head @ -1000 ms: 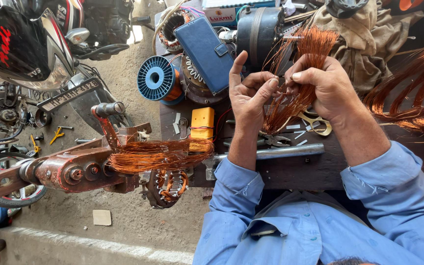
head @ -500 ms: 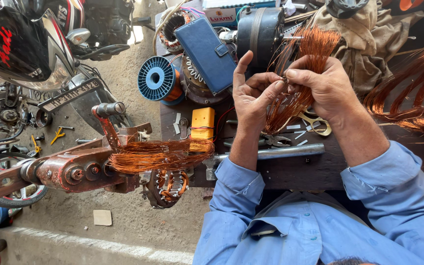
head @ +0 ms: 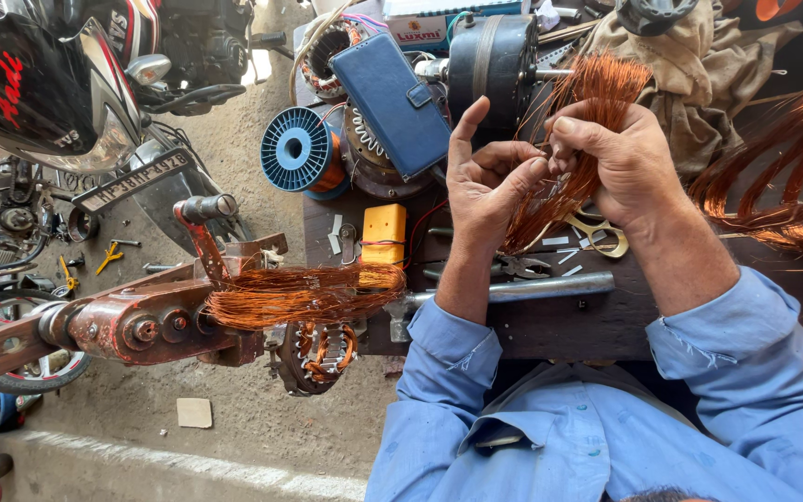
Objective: The person winds copper wire by hand around a motor stator held in a bench vise. They repeatedly pull wire from a large bundle, wrap it around the stator core, and adjust the strands to keep them aligned.
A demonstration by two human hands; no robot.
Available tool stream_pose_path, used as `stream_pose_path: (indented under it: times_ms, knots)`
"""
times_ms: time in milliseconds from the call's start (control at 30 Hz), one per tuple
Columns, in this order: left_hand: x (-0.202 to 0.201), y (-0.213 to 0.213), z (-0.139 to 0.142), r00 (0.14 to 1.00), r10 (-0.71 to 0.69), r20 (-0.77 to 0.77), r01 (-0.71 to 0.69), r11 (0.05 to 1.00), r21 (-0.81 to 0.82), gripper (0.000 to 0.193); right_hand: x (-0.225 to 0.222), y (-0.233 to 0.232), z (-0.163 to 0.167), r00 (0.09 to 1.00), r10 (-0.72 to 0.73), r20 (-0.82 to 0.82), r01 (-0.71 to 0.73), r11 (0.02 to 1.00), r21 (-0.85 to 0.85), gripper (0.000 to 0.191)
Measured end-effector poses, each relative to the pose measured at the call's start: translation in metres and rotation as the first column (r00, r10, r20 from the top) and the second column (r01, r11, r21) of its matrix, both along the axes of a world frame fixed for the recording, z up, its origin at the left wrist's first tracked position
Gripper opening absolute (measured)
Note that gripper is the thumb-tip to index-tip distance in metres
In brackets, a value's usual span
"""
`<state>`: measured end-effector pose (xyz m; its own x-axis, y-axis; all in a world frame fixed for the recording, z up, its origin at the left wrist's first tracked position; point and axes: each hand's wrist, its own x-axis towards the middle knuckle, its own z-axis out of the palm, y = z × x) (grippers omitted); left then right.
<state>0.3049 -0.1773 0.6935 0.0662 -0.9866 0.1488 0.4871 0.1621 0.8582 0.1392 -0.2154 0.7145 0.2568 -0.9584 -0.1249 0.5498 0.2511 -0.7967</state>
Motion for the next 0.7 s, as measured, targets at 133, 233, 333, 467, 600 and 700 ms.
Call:
stream_pose_path:
  times_ms: [133, 233, 333, 467, 600, 700]
  knots:
    - [0.001, 0.0, -0.002, 1.0, 0.002, 0.004, -0.002, 1.0, 0.0, 0.092, -0.002, -0.001, -0.006, 1.0, 0.004, -0.026, -0.005, 1.0, -0.031, 0.007]
    - [0.003, -0.003, -0.007, 1.0, 0.021, -0.009, -0.021, 1.0, -0.016, 0.09, -0.001, -0.002, -0.008, 1.0, -0.002, -0.019, 0.003, 1.0, 0.005, 0.002]
    - [0.005, -0.003, -0.009, 0.998, 0.057, 0.001, -0.057, 0.998, -0.009, 0.09, 0.0, -0.001, -0.005, 0.993, 0.008, 0.114, -0.006, 1.0, -0.013, 0.004]
    - [0.008, 0.005, 0.0, 0.999, 0.054, 0.001, -0.054, 0.998, -0.012, 0.091, 0.0, 0.008, 0.009, 0.995, -0.01, 0.101, 0.01, 1.0, 0.003, 0.011]
    - [0.008, 0.02, 0.017, 1.0, 0.025, 0.006, -0.025, 1.0, -0.013, 0.092, 0.003, 0.021, 0.022, 0.998, 0.013, 0.056, -0.013, 1.0, -0.003, 0.01]
    - [0.008, 0.03, 0.025, 1.0, 0.003, 0.011, -0.003, 1.0, -0.017, 0.093, 0.006, 0.03, 0.026, 1.0, 0.02, -0.013, -0.02, 1.0, -0.022, 0.007]
